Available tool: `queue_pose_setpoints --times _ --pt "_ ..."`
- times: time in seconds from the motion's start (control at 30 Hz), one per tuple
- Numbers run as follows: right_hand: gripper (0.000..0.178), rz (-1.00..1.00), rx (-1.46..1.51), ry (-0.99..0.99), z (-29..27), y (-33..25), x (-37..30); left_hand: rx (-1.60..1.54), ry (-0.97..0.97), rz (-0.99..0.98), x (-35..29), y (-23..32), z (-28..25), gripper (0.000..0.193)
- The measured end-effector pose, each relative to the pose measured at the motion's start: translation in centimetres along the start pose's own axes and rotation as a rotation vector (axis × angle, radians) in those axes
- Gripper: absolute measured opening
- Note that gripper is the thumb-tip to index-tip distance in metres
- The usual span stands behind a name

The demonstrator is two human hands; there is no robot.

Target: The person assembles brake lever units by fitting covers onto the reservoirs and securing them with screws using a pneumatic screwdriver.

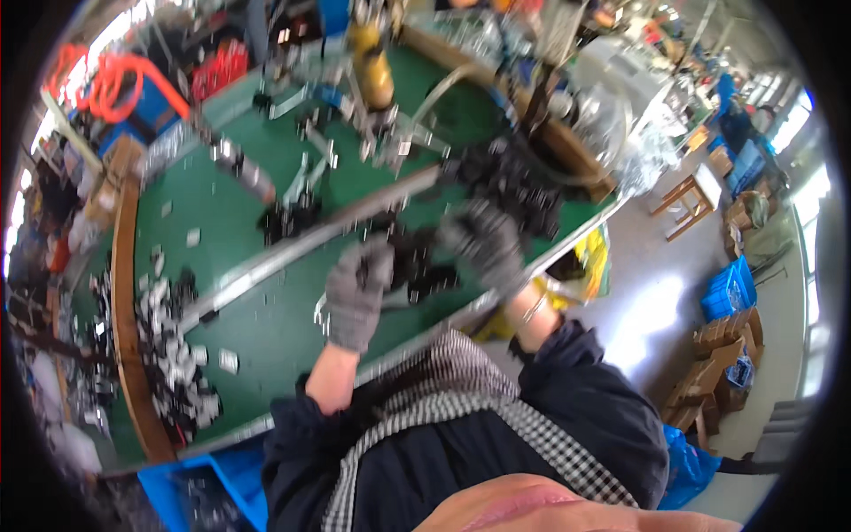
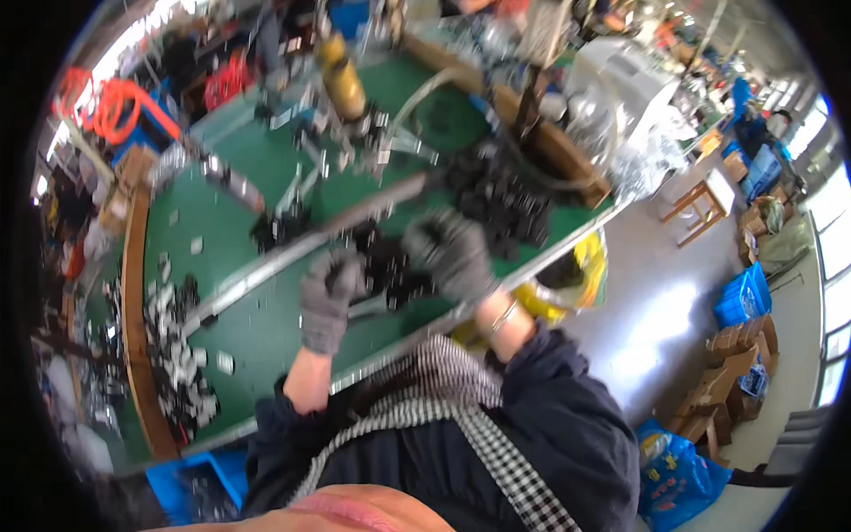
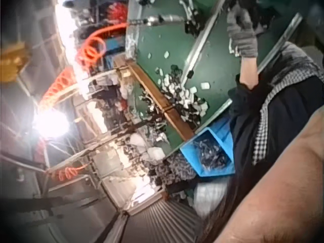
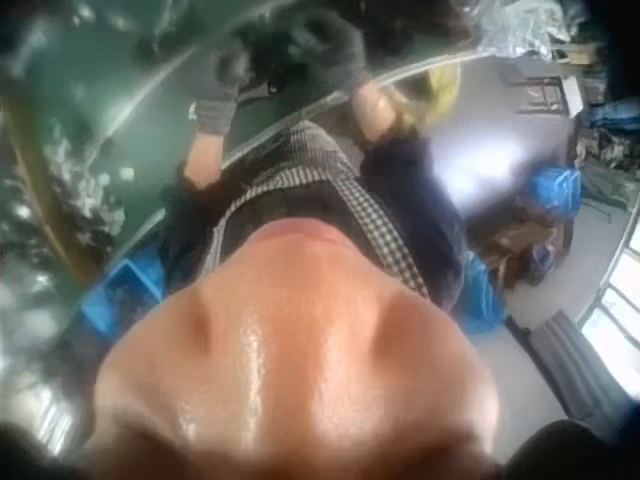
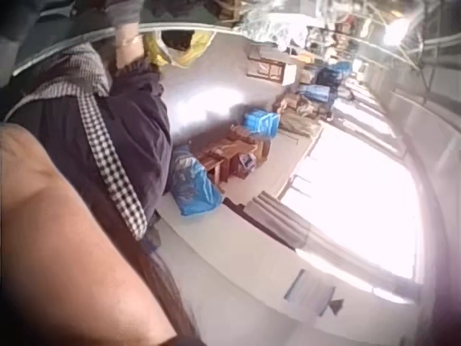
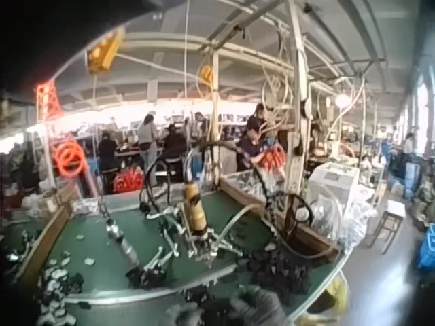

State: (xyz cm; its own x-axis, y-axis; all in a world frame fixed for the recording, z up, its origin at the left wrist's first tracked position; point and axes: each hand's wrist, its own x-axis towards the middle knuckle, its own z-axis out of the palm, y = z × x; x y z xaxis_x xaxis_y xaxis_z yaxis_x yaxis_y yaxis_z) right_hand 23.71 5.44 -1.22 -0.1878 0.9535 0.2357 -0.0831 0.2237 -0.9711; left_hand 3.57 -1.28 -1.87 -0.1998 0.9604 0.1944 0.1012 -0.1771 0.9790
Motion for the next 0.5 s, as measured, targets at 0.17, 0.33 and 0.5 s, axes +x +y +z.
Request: queue_pose_setpoints --times 0.17,0.33,0.5 --pt "0.013 0.197 -0.273 0.039 -3.7 0.8 -0.3 0.198 0.082 0.117 -1.6 -4.1 -1.7 0.026" --pt "0.018 0.318 -0.326 -0.071 -2.1 1.1 -1.6 0.348 0.095 0.143 -3.0 -6.4 0.2 0.022" --pt "0.017 0.315 -0.434 -0.132 -1.2 1.7 -1.8 0.751 0.052 0.34 -3.8 -7.2 1.3 0.031"
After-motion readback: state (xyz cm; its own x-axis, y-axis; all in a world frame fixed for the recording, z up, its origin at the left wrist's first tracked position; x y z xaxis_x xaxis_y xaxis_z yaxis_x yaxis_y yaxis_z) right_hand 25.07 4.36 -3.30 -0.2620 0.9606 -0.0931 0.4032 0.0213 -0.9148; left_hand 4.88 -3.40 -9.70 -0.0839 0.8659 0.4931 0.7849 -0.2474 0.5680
